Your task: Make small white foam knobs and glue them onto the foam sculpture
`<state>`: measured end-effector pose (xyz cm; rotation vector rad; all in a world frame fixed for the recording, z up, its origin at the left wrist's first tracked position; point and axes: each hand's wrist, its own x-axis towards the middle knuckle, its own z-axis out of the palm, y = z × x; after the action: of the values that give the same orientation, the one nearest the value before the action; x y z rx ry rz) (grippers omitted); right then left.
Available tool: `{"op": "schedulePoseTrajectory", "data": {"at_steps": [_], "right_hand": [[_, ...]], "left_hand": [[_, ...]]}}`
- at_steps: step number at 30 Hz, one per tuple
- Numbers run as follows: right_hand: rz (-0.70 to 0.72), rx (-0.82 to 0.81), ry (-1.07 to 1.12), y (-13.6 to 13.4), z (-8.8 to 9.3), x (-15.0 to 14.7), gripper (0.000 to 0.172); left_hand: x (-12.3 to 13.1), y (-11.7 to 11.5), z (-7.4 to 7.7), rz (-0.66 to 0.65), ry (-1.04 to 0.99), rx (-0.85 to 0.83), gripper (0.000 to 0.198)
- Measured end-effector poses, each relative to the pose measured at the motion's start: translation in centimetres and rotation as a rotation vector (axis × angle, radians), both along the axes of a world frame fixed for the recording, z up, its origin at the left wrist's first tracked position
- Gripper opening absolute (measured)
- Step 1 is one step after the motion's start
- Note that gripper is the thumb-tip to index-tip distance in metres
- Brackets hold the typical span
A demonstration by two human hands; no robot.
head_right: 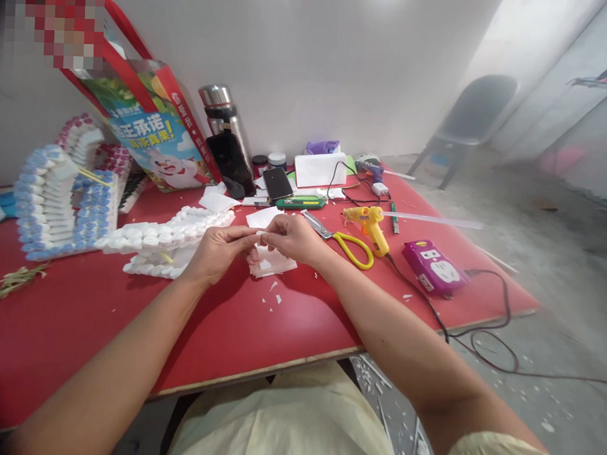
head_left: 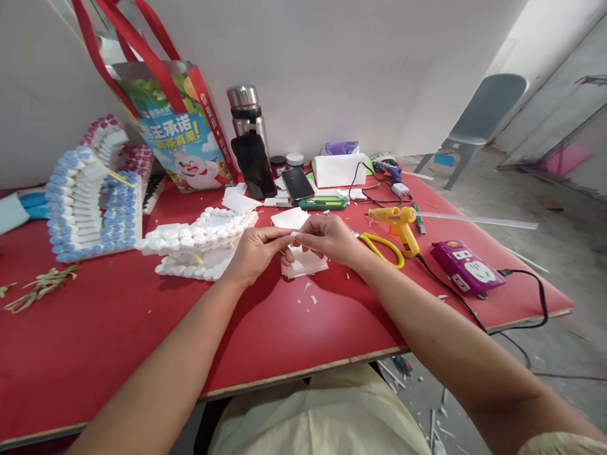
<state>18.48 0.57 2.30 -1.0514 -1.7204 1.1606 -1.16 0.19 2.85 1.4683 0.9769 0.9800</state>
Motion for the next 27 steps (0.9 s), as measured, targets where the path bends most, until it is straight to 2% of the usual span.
{"op": "schedulePoseTrajectory", "data": {"at_steps": [4, 9, 13, 18, 23, 25, 27], "right_hand": [[-0.073, -0.034, -0.02, 0.2, -0.2, 0.2, 0.035], [-0.15, 0.167, -0.147, -0.2, -0.3, -0.2, 0.022], [-0.098, 0.264, -0.168, -0.7, 0.2, -0.2, 0.017], [0.032, 0.143, -0.12, -0.9, 0.5, 0.2, 0.021], [-0.028, 0.17, -0.158, -0.8, 0.1, -0.2, 0.019], [-0.065, 0.057, -0.081, -0.6, 0.2, -0.4, 0.023], [-0.044, -0.172, 0.105, -0.3, 0.4, -0.3, 0.03]], "left_hand": [[0.3, -0.2, 0.3, 0.03, 0.021, 0.05, 0.027], [0.6, -0.3, 0.1, 0.05, -0.021, 0.052, 0.03], [0.8, -0.2, 0.0, 0.085, -0.038, 0.072, 0.033], [0.6, -0.2, -0.2, 0.096, -0.025, 0.047, 0.035], [0.4, -0.1, -0.4, 0.031, -0.003, 0.065, 0.031], [0.5, 0.0, -0.4, 0.054, -0.001, 0.113, 0.027], [0.6, 0.0, -0.3, 0.078, 0.0, 0.149, 0.024]]}}
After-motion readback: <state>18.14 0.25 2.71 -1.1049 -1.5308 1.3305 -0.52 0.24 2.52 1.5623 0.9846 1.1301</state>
